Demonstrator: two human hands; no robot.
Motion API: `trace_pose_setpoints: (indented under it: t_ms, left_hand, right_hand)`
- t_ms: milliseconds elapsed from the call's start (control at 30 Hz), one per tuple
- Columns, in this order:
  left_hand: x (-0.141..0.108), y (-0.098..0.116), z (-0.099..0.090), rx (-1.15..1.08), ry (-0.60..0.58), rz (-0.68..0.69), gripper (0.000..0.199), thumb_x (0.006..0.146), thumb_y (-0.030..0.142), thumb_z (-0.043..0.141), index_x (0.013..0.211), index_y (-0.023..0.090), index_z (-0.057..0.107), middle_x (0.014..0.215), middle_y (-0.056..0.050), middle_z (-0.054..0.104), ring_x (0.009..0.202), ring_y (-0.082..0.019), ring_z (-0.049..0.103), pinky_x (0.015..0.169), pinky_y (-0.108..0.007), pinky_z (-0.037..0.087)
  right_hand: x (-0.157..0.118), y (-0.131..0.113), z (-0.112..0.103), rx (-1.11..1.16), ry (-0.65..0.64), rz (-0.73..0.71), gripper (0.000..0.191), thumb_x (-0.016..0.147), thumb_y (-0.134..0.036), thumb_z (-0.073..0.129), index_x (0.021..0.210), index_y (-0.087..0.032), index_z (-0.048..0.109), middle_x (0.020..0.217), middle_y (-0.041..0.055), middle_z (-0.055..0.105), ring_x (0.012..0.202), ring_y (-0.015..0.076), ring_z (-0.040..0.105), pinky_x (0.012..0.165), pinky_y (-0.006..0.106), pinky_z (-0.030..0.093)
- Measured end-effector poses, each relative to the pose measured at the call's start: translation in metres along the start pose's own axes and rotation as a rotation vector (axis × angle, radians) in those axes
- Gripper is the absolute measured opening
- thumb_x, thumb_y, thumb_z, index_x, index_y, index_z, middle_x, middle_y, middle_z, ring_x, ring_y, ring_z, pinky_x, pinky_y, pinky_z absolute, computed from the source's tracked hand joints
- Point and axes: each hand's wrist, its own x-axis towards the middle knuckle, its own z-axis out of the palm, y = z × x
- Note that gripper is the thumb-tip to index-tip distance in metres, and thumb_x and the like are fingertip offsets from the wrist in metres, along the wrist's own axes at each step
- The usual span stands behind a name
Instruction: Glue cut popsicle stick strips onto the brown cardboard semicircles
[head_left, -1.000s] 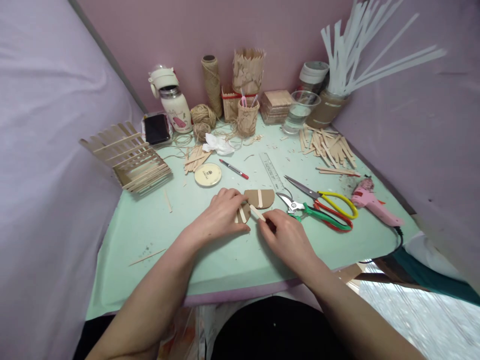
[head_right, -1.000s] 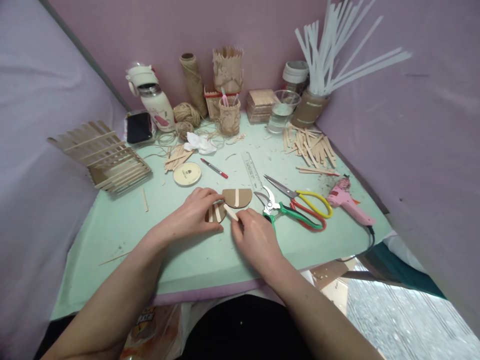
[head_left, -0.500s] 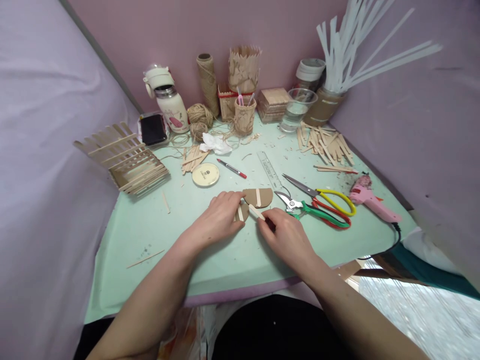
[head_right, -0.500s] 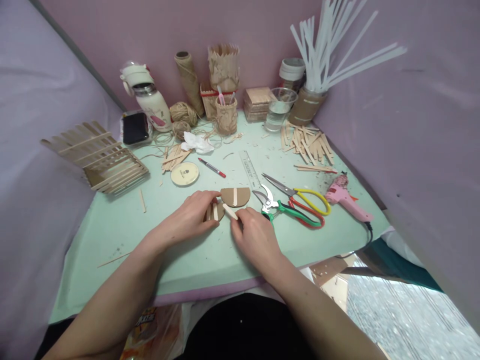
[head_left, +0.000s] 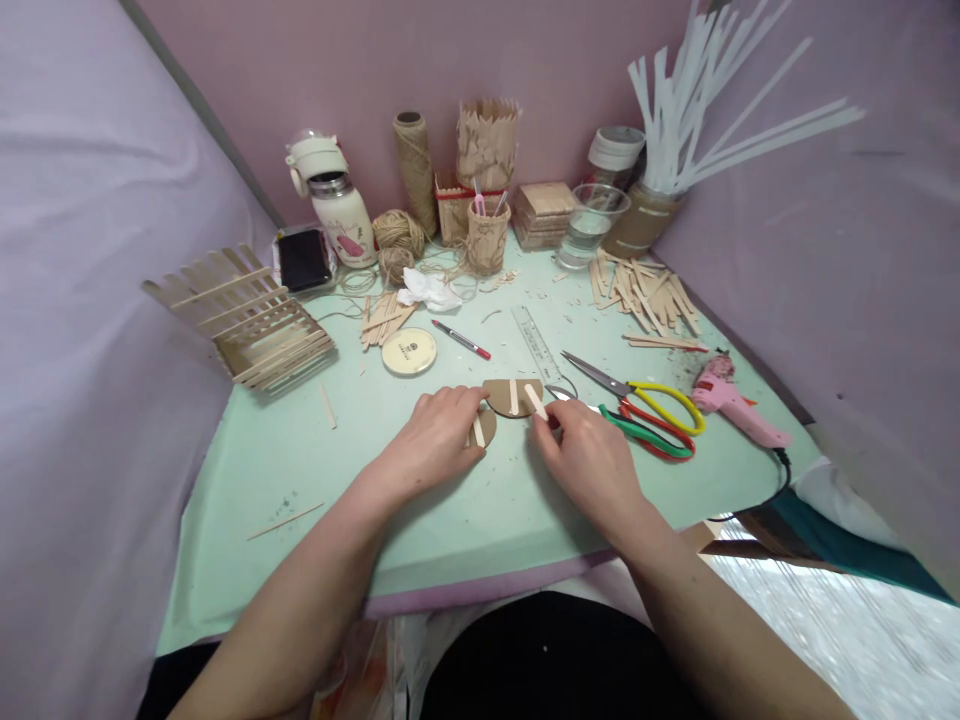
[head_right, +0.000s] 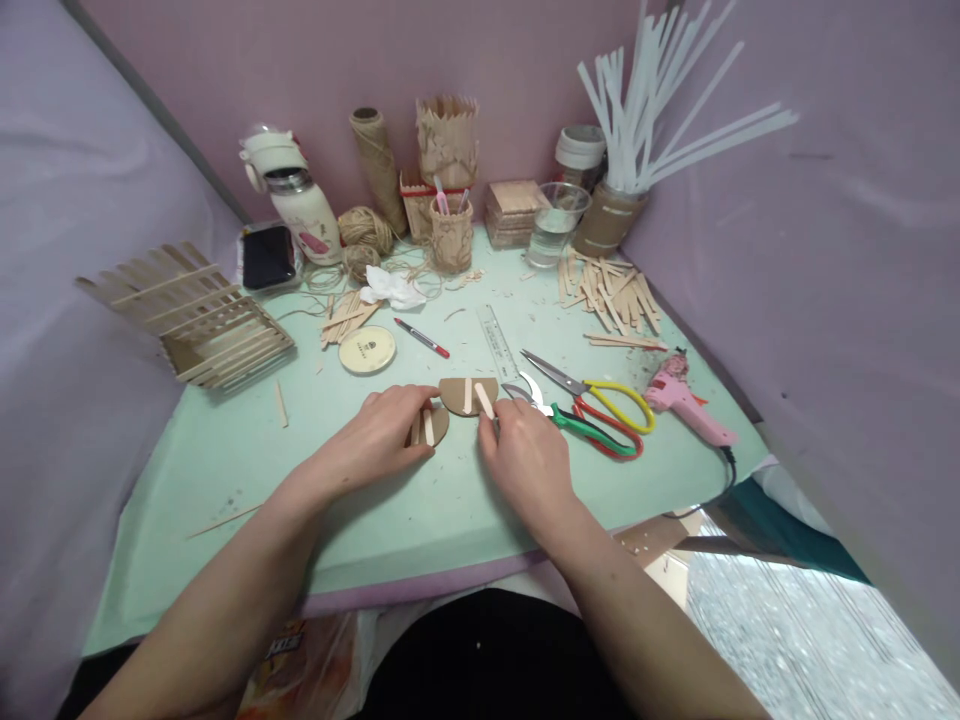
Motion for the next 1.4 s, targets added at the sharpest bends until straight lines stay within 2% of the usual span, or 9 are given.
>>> trace_pose_setpoints:
  t_ms: [100,233,433,500,567,667,767,967,1400]
  left_hand:
    - [0.001,0.000,0.001,0.015,0.003,-0.003,0.045,0.082,0.020,0.052,0.127,0.017,0.047,0.107,-0.010,0.062,0.102,-0.029,0.054,0.084,-0.043,0.039]
    - [0.001,0.000,0.002,0.020,0.001,-0.002,0.044,0.082,0.020,0.051,0.126,0.017,0.047,0.107,-0.010,0.062,0.101,-0.028,0.054,0.084,-0.043,0.039]
    - [0.000,-0.001,0.003,0.012,-0.005,0.000,0.043,0.082,0.020,0.050,0.125,0.018,0.048,0.110,-0.010,0.062,0.103,-0.028,0.053,0.085,-0.044,0.039]
    - [-0.001,-0.002,0.003,0.005,-0.007,0.003,0.043,0.083,0.020,0.050,0.126,0.019,0.048,0.111,-0.010,0.062,0.104,-0.028,0.053,0.086,-0.044,0.039]
    - [-0.001,-0.001,0.002,0.003,-0.007,0.008,0.043,0.083,0.020,0.050,0.126,0.019,0.048,0.112,-0.011,0.062,0.104,-0.029,0.053,0.086,-0.044,0.039]
    - [-0.001,-0.001,0.001,0.007,-0.007,0.009,0.043,0.083,0.020,0.050,0.126,0.019,0.048,0.112,-0.011,0.062,0.104,-0.030,0.053,0.087,-0.045,0.040]
    - [-0.001,0.000,0.000,0.000,-0.013,0.001,0.042,0.082,0.019,0.051,0.124,0.019,0.049,0.111,-0.011,0.062,0.103,-0.030,0.053,0.087,-0.045,0.040]
    - [-0.001,0.000,0.000,-0.004,-0.020,-0.003,0.043,0.081,0.019,0.051,0.124,0.019,0.049,0.111,-0.011,0.061,0.103,-0.030,0.053,0.086,-0.045,0.039]
    - [-0.001,-0.001,0.000,-0.014,-0.023,0.003,0.042,0.082,0.019,0.051,0.124,0.019,0.049,0.111,-0.011,0.061,0.104,-0.030,0.052,0.086,-0.044,0.039]
  right_hand:
    - [0.011,0.000,-0.003,-0.116,-0.013,0.048,0.025,0.094,-0.028,0.045,0.079,-0.019,0.063,0.081,0.0083,0.070,0.074,0.0237,0.064,0.056,0.032,0.029]
    - [0.020,-0.007,-0.002,-0.149,-0.073,0.064,0.026,0.093,-0.027,0.044,0.079,-0.019,0.064,0.079,0.0087,0.071,0.072,0.0243,0.065,0.053,0.032,0.026]
    - [0.019,-0.003,-0.005,-0.097,-0.138,0.018,0.030,0.092,-0.045,0.052,0.079,-0.021,0.064,0.076,0.0065,0.070,0.069,0.0243,0.064,0.054,0.031,0.031]
    - [0.021,0.007,-0.008,-0.066,-0.116,-0.040,0.024,0.088,-0.043,0.059,0.087,-0.020,0.063,0.085,0.0078,0.070,0.078,0.0261,0.064,0.060,0.032,0.039]
    - [0.027,0.019,-0.009,-0.033,-0.077,-0.141,0.025,0.084,-0.036,0.065,0.101,-0.017,0.062,0.099,0.0109,0.070,0.094,0.0296,0.062,0.074,0.036,0.044]
    - [0.040,0.034,-0.005,0.032,-0.085,-0.285,0.048,0.079,-0.026,0.066,0.125,-0.017,0.053,0.123,0.0144,0.064,0.117,0.0343,0.054,0.092,0.045,0.043]
    - [0.052,0.040,0.000,0.110,-0.155,-0.358,0.060,0.079,-0.023,0.062,0.136,-0.021,0.045,0.134,0.0127,0.059,0.127,0.0332,0.048,0.101,0.050,0.038]
    - [0.056,0.036,-0.001,0.186,-0.207,-0.368,0.060,0.078,-0.021,0.061,0.136,-0.022,0.045,0.128,0.0089,0.065,0.121,0.0306,0.052,0.104,0.052,0.034]
    - [0.054,0.036,-0.001,0.209,-0.193,-0.374,0.061,0.080,-0.025,0.060,0.138,-0.023,0.043,0.131,0.0087,0.063,0.122,0.0306,0.052,0.103,0.051,0.034]
